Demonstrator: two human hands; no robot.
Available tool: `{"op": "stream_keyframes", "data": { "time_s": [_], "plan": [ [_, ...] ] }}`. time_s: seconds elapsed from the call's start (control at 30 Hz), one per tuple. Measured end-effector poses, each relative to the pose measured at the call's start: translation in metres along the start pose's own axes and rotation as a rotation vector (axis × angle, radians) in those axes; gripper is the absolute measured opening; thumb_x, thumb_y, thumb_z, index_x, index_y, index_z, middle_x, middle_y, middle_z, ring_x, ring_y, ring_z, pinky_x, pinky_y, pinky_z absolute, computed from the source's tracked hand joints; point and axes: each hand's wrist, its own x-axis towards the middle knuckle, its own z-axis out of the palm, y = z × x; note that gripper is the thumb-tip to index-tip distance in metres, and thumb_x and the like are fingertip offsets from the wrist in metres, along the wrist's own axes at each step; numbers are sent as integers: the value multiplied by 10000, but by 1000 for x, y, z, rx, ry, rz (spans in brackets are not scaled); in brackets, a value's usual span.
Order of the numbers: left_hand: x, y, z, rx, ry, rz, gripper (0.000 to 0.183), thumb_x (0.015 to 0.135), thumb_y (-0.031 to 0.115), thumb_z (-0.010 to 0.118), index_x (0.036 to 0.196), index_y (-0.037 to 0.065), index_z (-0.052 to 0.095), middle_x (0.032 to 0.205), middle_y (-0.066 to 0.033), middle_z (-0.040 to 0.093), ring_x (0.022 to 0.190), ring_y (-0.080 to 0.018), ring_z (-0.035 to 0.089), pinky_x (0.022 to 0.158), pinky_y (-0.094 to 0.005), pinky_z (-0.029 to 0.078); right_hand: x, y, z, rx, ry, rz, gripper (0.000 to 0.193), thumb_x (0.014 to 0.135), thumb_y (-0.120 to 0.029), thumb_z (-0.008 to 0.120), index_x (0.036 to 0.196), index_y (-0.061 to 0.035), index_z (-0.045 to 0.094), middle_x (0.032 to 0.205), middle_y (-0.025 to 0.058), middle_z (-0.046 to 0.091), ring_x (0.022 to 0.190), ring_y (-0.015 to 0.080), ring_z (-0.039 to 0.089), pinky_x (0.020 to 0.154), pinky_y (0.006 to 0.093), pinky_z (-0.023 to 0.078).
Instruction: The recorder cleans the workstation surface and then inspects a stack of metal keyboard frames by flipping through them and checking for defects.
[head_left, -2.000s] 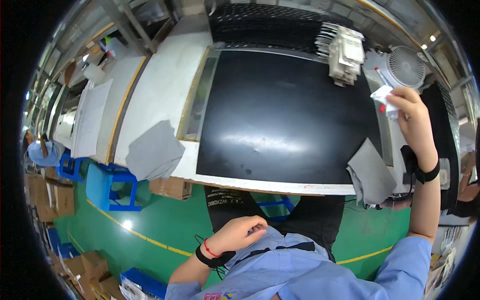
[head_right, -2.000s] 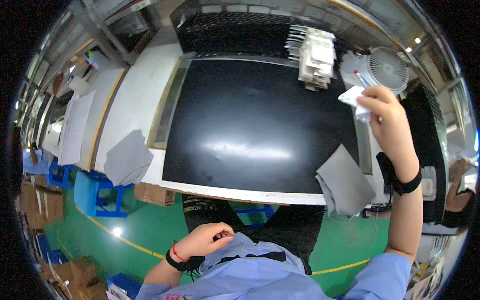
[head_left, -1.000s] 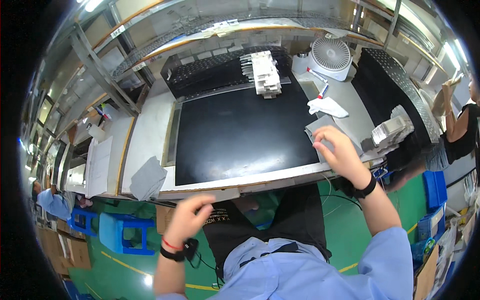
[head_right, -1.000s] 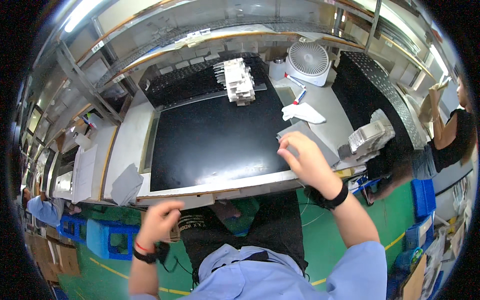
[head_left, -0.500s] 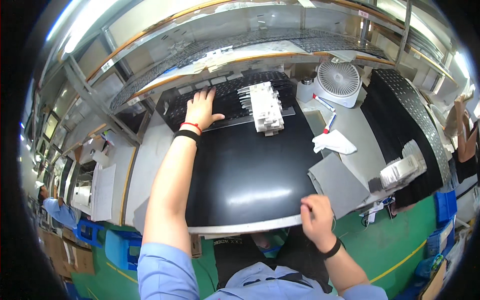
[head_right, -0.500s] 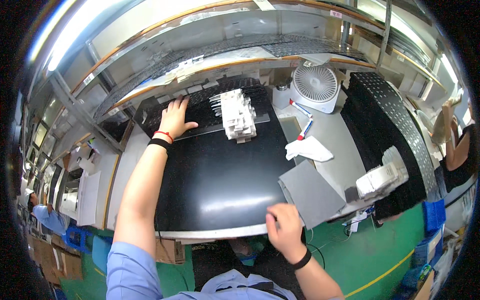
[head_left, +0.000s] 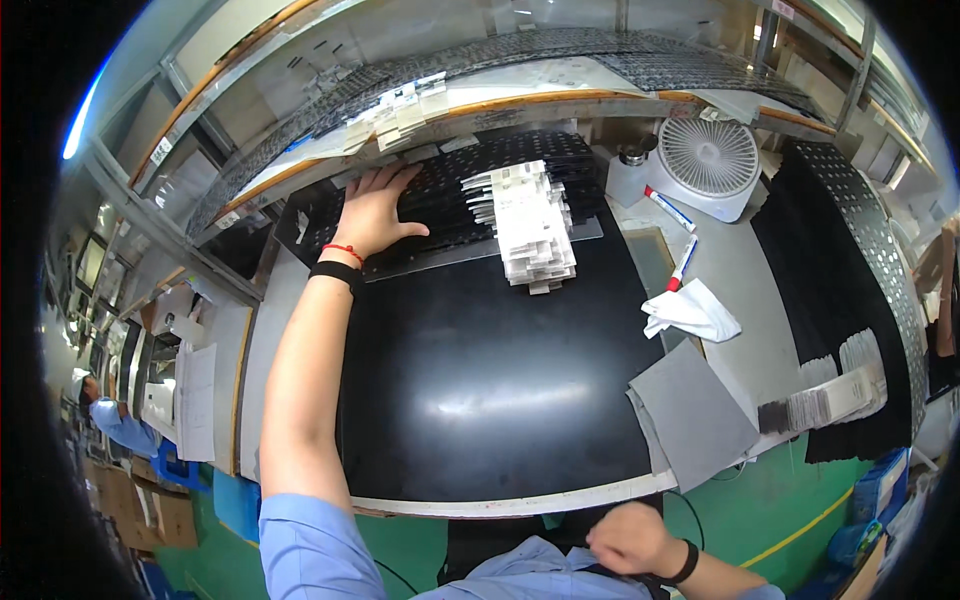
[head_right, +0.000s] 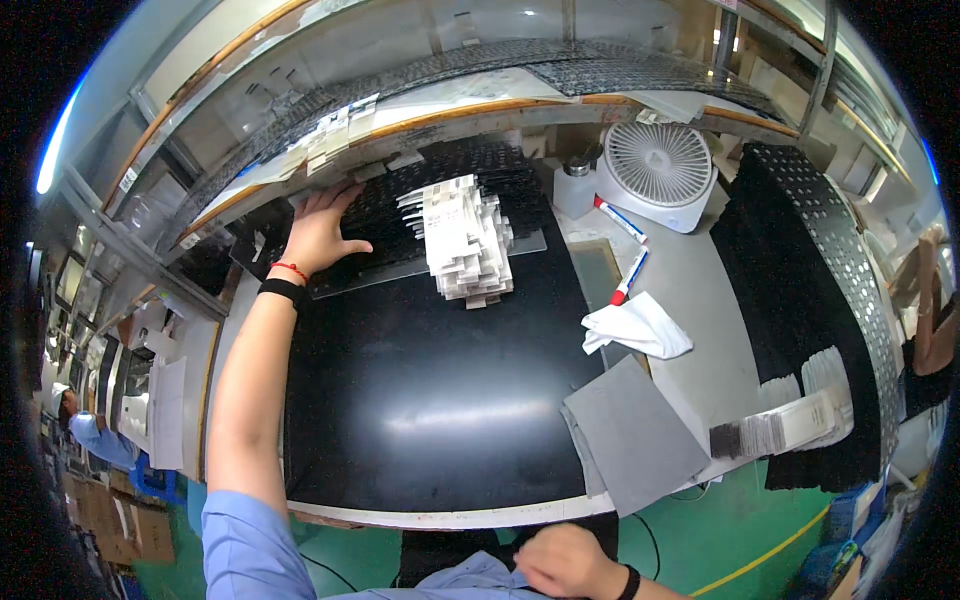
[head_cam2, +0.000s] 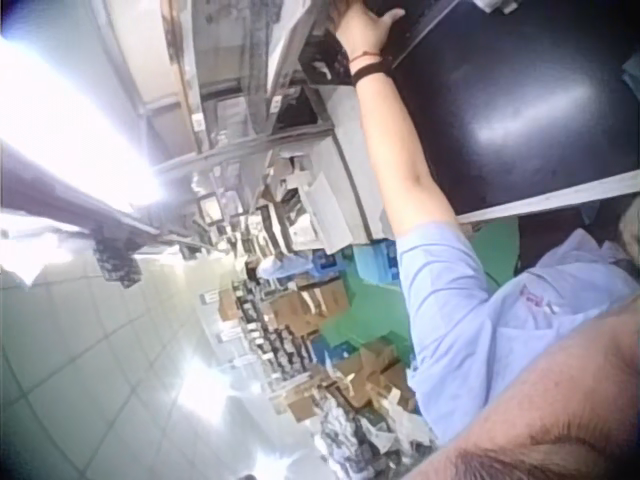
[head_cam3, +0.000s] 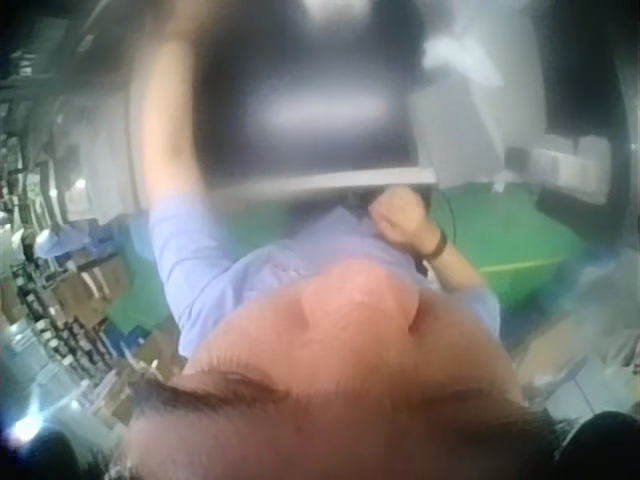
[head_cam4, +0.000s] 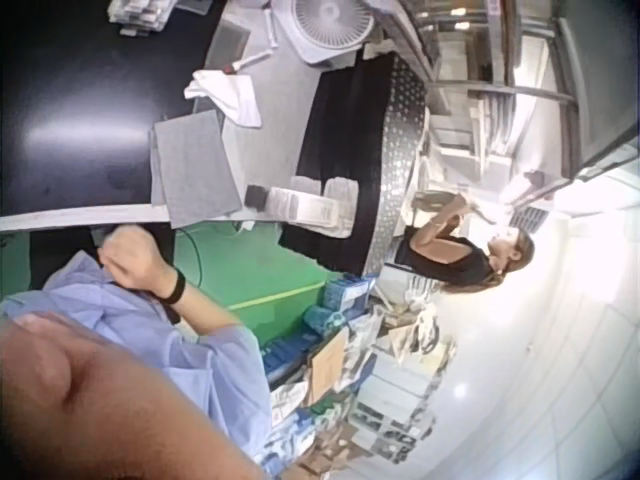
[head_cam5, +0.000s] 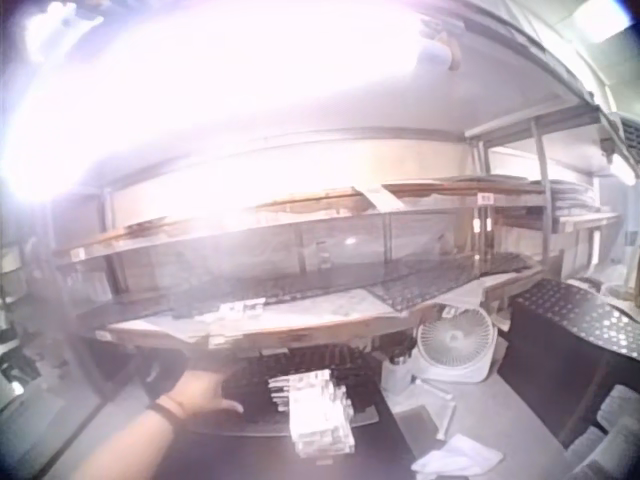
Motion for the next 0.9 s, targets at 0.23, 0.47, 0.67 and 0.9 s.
{"op": "stream_keyframes", "data": {
  "time_s": [0.23,0.47,0.67,0.9],
  "plan": [
    [-4,12,1,115,81,119,828,737,396,818,1459,181,477,1449,-69,511,1303,-284,483,1095,-492,363,-144,43,19,-388,-398,1005,862,843,-388,737,1457,75,347,1439,368,364,1336,516,353,1109,571,323],
    [-8,12,10,141,193,176,762,750,299,798,1433,177,481,1409,-45,525,1232,-249,521,1039,-468,395,-190,96,50,-435,-305,1178,1035,853,-619,651,1539,25,220,1547,336,243,1436,518,222,1153,589,246],
    [-5,17,24,306,378,215,784,694,294,811,1410,237,499,1423,-51,513,1196,-236,534,1030,-475,380,-161,108,36,-520,-503,1229,938,832,-718,574,1550,-175,311,1596,194,268,1462,450,229,1065,723,213],
    [-1,-8,57,362,601,127,770,662,417,820,1354,237,534,1404,-57,527,1188,-231,537,1041,-534,343,-177,137,58,-547,-329,853,482,889,-589,542,1190,-240,682,1275,92,646,1216,374,569,989,612,410]
  ]
}}
